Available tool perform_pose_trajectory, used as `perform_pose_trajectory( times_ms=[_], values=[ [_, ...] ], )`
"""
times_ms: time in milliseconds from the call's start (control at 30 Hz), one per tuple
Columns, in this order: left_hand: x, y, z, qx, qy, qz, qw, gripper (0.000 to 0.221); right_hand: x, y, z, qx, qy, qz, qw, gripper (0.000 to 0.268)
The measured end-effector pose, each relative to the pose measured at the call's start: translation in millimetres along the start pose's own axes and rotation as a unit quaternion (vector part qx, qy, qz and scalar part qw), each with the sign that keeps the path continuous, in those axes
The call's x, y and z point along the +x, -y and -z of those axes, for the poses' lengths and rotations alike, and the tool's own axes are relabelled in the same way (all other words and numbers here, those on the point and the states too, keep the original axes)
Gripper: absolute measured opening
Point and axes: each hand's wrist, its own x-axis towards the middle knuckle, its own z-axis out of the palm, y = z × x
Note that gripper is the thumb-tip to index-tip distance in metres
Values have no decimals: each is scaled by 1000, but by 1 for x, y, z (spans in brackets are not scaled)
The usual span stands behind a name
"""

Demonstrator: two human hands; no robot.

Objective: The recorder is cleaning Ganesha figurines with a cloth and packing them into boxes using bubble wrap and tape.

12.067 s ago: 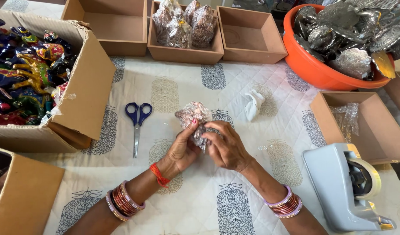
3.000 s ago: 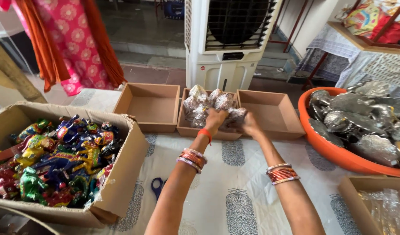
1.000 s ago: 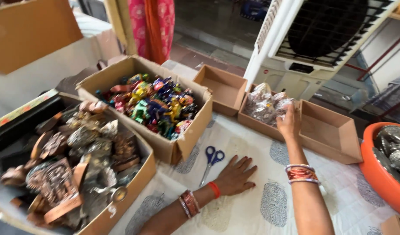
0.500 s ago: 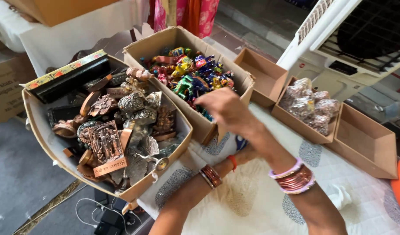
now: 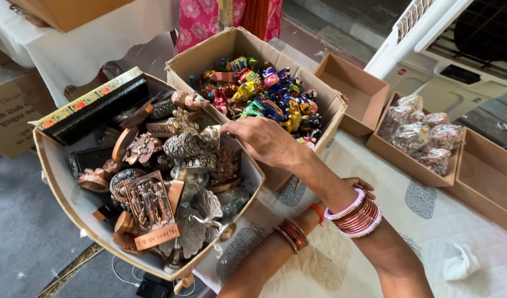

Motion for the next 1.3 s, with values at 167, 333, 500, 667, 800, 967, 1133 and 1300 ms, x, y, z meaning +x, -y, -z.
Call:
perform_pose_trajectory(
  times_ms=[167,333,500,667,800,967,1133,1300],
  values=[
    [-22,-15,-7,14,-25,2,1000,23,18,-16,-15,11,-13,13,1000,35],
    [-20,-12,1,32,-56,-6,998,21,45,-13,-19,26,-16,22,999,37],
    [-17,2,2,43,-86,-11,995,19,60,-5,-15,127,11,71,989,76],
    [5,27,15,56,-104,-17,993,18,72,0,-28,156,40,107,981,96],
    [25,47,19,62,-107,-20,992,17,68,5,-43,129,25,54,990,88],
    [80,112,78,92,-98,-6,991,16,44,17,-33,123,-92,16,988,75],
    [55,62,40,170,-141,44,974,17,7,19,4,117,-247,-61,960,75],
    [41,60,51,96,-7,-20,995,20,-82,9,46,55,-397,-174,899,79]
  ],
)
